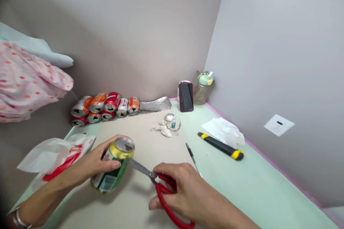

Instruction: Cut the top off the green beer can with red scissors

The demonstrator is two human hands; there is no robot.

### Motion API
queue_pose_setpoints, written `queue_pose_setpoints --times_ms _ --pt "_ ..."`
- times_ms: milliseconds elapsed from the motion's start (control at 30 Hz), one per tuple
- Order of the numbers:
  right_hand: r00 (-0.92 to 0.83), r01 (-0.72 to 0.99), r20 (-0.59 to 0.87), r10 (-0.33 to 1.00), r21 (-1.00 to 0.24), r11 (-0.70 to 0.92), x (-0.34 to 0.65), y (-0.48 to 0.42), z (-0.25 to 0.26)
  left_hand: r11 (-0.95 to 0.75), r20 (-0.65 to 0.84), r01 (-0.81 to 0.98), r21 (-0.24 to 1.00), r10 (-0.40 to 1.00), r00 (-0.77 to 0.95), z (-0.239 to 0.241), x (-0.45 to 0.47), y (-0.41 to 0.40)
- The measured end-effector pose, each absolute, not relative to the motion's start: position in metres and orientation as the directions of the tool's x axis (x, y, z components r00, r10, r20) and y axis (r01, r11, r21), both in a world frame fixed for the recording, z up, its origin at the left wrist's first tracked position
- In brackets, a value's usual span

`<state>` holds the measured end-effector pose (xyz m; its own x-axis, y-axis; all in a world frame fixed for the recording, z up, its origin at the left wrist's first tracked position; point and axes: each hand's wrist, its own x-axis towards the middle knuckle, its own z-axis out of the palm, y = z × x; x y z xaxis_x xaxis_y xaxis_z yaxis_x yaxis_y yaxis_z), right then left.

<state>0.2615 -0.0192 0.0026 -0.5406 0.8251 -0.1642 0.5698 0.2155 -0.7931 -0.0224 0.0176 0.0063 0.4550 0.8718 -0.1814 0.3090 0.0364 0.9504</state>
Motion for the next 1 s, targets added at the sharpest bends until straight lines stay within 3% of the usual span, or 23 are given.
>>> queue_pose_setpoints --times_ms 467,700,900,1000 --pt "-0.603 0.539 -0.115 0.79 -0.789 0.296 0.26 -0.018 -0.001 -0.083 -0.127 0.407 0.91 0.876 0.465 0.011 -0.02 0.014" --pt "-0.595 0.603 0.029 0.803 -0.644 0.47 0.26 -0.018 -0.011 -0.09 -0.121 0.533 0.841 0.93 0.348 0.011 -0.012 0.011" --pt "-0.612 0.569 -0.056 0.789 -0.724 0.39 0.259 -0.02 -0.002 -0.065 -0.123 0.406 0.912 0.899 0.421 0.009 -0.014 0.012" --pt "-0.605 0.581 -0.027 0.796 -0.698 0.419 0.259 -0.019 -0.004 -0.04 -0.156 0.429 0.903 0.898 0.411 0.013 -0.013 0.011"
